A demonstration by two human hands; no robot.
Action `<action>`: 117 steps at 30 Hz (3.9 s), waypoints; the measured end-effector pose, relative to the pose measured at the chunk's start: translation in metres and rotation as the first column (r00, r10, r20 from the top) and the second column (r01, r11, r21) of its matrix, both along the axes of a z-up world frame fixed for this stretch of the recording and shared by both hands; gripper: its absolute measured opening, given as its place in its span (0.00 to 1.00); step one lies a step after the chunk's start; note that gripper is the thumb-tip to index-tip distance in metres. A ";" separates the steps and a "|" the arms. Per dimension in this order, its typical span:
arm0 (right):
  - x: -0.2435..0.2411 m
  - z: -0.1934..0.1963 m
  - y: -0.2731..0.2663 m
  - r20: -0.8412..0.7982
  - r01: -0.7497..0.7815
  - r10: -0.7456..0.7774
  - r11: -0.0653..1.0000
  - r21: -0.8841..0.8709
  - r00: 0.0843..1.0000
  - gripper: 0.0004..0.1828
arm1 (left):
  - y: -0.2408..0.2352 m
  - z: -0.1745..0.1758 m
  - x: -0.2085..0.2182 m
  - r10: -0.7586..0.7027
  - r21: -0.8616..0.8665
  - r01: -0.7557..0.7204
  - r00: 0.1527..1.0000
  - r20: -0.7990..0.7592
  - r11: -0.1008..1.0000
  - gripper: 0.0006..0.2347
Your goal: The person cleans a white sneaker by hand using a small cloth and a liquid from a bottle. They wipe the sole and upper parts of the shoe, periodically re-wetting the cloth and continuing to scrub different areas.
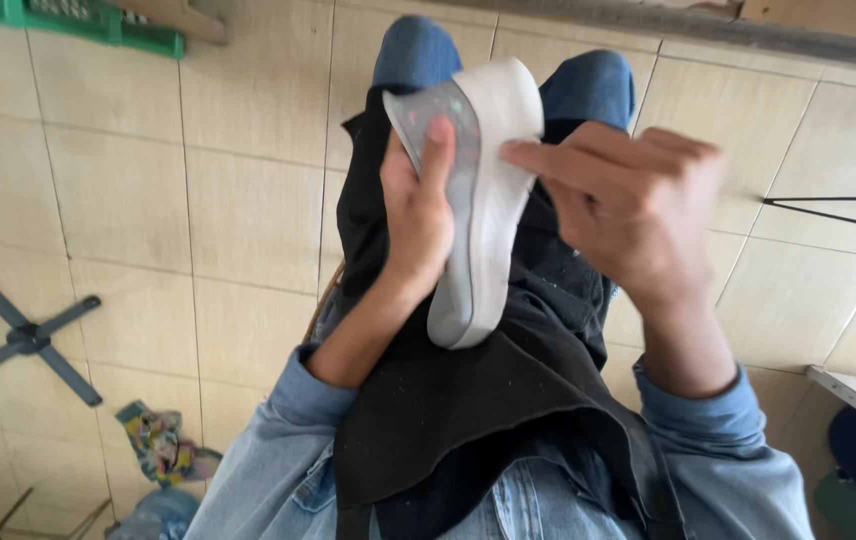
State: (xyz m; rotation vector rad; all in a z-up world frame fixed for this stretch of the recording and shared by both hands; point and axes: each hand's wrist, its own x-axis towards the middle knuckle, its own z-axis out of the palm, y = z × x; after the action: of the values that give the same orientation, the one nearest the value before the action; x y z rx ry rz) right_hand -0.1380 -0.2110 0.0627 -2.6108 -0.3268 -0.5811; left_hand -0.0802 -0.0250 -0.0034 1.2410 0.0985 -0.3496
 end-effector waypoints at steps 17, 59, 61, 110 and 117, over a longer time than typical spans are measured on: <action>-0.024 -0.065 0.047 -0.286 0.013 0.100 0.930 0.368 0.953 0.09 | 0.028 -0.073 0.014 0.143 0.011 -0.146 0.948 -0.286 0.989 0.22; -0.050 -0.076 0.040 -0.291 -0.176 0.378 0.824 0.538 0.879 0.14 | 0.025 -0.100 0.042 0.122 0.364 -0.045 0.974 -0.193 0.930 0.33; -0.059 -0.075 0.048 -0.273 -0.237 0.448 0.792 0.563 0.851 0.15 | 0.034 -0.105 0.043 0.053 0.355 -0.003 0.990 -0.131 0.935 0.30; -0.008 0.014 -0.003 0.029 -0.217 0.217 0.938 0.270 0.976 0.08 | -0.027 0.018 0.043 -0.643 0.547 0.426 0.706 0.297 0.721 0.41; -0.004 -0.003 -0.016 0.072 -0.173 0.158 0.924 0.342 0.985 0.16 | -0.022 0.012 0.051 -0.645 0.600 0.452 0.750 0.144 0.660 0.45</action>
State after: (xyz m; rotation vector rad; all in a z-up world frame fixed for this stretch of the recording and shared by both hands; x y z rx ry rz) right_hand -0.1424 -0.2266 0.0598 -2.2087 -0.4135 -0.5789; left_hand -0.0289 -0.0472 0.0089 1.8749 -0.5569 -0.6653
